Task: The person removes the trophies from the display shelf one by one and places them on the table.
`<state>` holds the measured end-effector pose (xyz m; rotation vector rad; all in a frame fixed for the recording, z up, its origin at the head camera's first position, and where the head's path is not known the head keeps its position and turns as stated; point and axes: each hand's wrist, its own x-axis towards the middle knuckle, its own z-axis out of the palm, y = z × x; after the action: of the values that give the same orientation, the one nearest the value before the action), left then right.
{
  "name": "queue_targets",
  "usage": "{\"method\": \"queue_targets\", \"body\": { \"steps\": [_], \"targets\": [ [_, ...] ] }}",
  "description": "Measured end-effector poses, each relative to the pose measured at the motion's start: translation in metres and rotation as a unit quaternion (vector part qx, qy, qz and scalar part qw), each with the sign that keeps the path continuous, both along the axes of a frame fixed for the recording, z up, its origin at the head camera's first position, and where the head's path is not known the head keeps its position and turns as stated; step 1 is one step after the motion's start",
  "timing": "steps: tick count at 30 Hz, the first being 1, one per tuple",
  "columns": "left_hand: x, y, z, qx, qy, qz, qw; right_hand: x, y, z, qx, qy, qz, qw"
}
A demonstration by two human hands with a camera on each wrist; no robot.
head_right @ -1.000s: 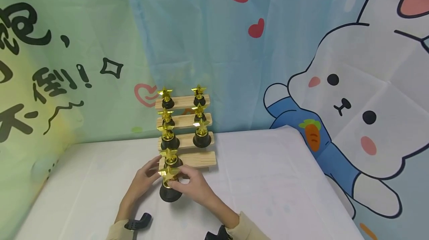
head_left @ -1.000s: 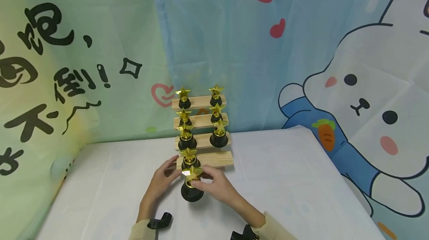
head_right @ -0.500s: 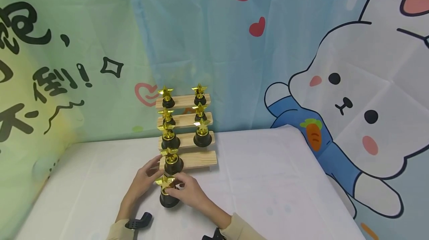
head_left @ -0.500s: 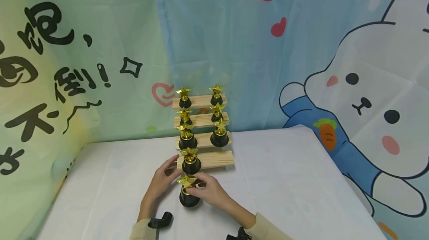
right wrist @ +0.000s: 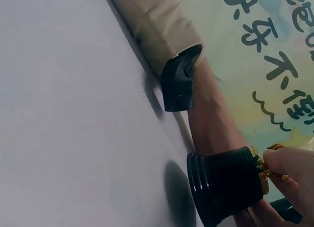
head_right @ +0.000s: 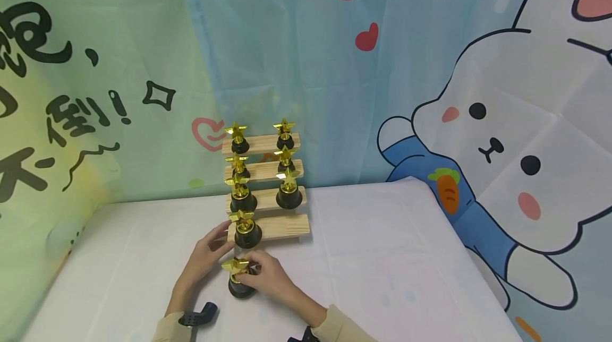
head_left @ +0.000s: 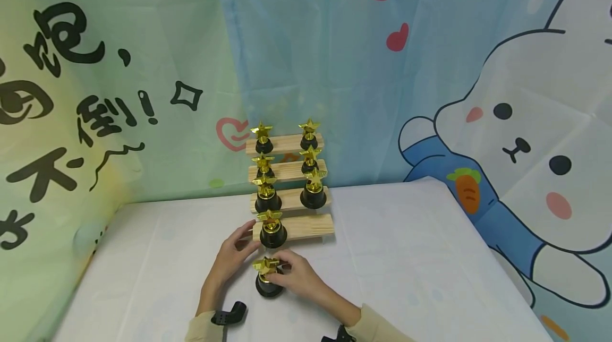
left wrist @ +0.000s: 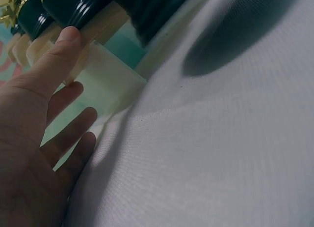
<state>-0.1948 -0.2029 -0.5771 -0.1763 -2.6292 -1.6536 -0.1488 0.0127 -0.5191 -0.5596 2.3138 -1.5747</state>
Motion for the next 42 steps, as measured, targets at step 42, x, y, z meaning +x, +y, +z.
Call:
{"method": "queue_targets", "body": {
  "steps": [42],
  "targets": [
    [0.002,-0.001,0.001,0.017,0.01,0.001,0.9998,-0.016,0.039,0.014,-0.023,-0.001,-0.012,1.0]
  ]
}}
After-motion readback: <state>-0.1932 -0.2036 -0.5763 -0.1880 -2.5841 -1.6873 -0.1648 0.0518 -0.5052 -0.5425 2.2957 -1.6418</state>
